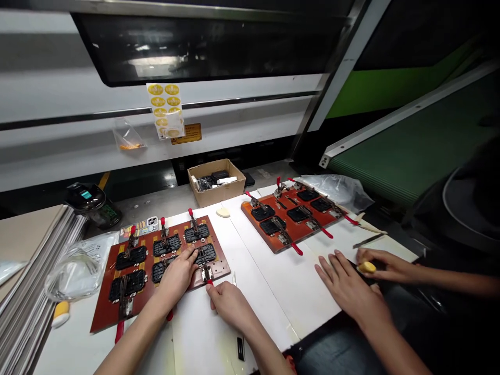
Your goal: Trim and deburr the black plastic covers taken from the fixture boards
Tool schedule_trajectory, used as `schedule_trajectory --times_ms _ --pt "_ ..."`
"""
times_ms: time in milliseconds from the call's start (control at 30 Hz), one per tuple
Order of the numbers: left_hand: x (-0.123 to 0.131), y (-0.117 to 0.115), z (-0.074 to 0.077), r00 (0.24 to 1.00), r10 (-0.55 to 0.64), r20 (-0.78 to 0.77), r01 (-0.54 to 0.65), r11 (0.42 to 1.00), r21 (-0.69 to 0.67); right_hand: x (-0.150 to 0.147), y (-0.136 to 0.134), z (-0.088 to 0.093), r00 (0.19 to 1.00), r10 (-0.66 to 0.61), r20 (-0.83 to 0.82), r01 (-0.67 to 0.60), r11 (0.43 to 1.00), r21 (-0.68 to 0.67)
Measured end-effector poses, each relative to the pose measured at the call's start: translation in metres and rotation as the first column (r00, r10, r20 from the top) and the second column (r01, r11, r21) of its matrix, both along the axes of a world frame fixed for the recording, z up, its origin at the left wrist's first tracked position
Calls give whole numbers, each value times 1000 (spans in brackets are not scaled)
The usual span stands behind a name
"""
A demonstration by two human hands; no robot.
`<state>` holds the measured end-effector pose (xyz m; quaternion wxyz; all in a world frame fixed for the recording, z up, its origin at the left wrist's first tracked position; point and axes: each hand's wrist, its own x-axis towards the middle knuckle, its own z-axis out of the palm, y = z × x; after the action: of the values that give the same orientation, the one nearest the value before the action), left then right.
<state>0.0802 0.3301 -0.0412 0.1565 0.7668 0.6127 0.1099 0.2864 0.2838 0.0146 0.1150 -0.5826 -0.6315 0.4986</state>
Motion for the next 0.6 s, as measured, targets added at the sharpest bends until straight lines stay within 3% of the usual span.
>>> schedule_trajectory --times_ms 67,167,267,333,433,533,600 --pt "0 -1 2 1000 3 9 -4 1000 4 1 -1 27 994 6 -106 -4 1000 18" --pt "-2 -2 5 1000 -9 29 9 1000 13 7 1 75 939 160 -303 -97 972 213" --pt "-3 1 8 998 -33 55 31 999 36 18 2 92 942 216 -256 -111 922 370" --pt "-1 2 9 996 -36 83 31 997 67 27 -3 79 980 133 -150 -67 921 383" --pt "1 1 18 989 7 150 -30 988 152 44 -25 42 993 50 -107 -13 946 324" --pt "-11 -12 37 960 145 240 -206 944 256 61 -57 11 986 51 -160 -15 975 221" --pt "-29 -32 51 921 257 294 -345 887 305 64 -78 -2 984 47 -172 -16 984 180"
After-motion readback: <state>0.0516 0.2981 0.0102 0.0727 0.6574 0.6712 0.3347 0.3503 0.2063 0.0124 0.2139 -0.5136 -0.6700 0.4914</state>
